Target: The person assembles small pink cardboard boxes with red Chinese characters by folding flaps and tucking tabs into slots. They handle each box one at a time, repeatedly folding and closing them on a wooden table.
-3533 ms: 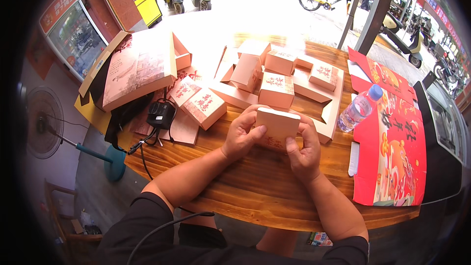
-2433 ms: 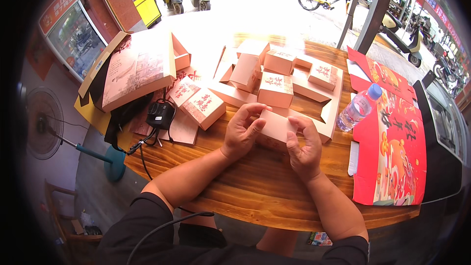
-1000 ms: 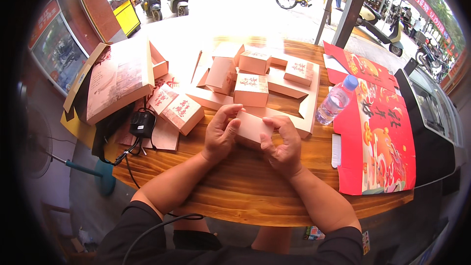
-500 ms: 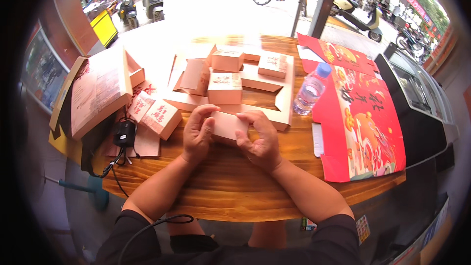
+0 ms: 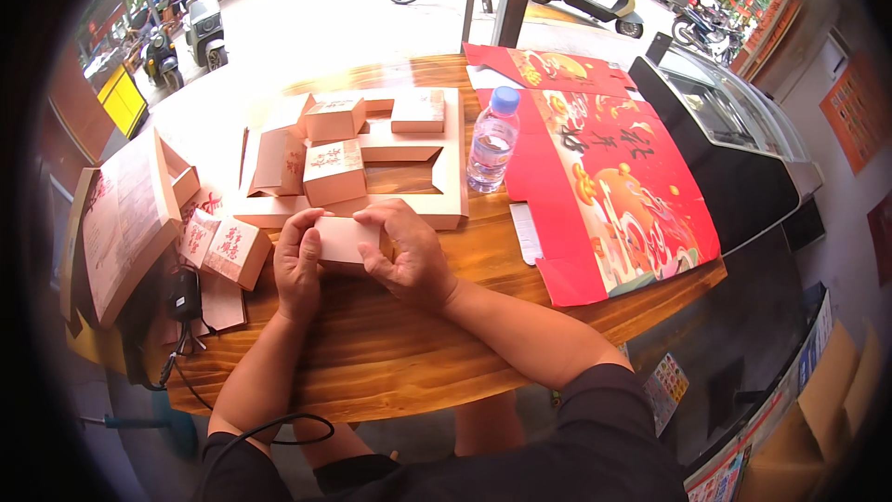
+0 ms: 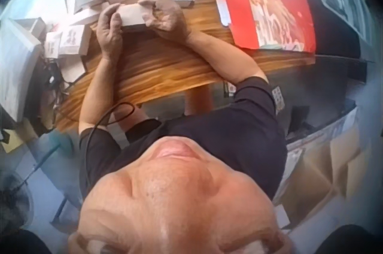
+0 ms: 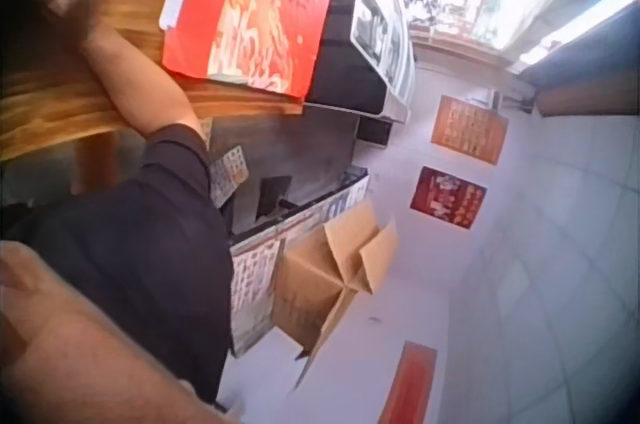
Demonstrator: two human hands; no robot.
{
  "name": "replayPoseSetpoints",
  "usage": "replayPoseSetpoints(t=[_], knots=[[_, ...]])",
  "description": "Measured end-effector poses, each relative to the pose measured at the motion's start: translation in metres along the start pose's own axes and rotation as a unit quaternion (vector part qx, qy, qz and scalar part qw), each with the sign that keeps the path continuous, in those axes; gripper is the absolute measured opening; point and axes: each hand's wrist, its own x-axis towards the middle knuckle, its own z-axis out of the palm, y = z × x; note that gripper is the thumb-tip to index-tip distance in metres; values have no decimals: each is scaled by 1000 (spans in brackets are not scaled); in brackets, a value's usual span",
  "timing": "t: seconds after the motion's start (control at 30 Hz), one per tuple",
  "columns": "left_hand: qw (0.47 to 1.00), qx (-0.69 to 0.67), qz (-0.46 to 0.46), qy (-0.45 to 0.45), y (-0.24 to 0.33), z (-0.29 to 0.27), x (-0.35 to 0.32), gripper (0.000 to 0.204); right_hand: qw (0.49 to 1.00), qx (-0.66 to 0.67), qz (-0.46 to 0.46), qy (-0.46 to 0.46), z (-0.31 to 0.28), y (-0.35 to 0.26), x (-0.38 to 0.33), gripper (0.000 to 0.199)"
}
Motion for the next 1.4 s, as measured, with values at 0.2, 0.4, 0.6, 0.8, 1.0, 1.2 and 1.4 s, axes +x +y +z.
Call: replayPoseSetpoints(t=[0.2, 0.4, 0.6, 0.8, 1.0, 1.2, 1.4], knots=[[999, 31, 10, -4, 0, -2, 1, 24, 1000, -16, -13, -8, 0, 0, 1, 27], [997, 57, 54, -13, 1, -2, 1, 27, 999, -2, 34, -28, -1, 0, -1, 26], [997, 31, 56, -52, 1, -5, 1, 34, 997, -15, 68, -39, -2, -1, -3, 26], [997, 40, 21, -66, -1, -2, -1, 43, 994, -7, 93, -49, -1, 5, -7, 48], [1000, -1, 27, 15, -3, -3, 1, 50, 992, 71, 87, -60, -1, 5, -8, 66], [995, -80, -9, 58, -7, -4, 6, 58, 970, 196, 115, -84, 2, 2, -8, 44], [991, -125, -54, 20, -7, -8, 5, 48, 958, 226, 109, -142, 4, 14, -11, 43]])
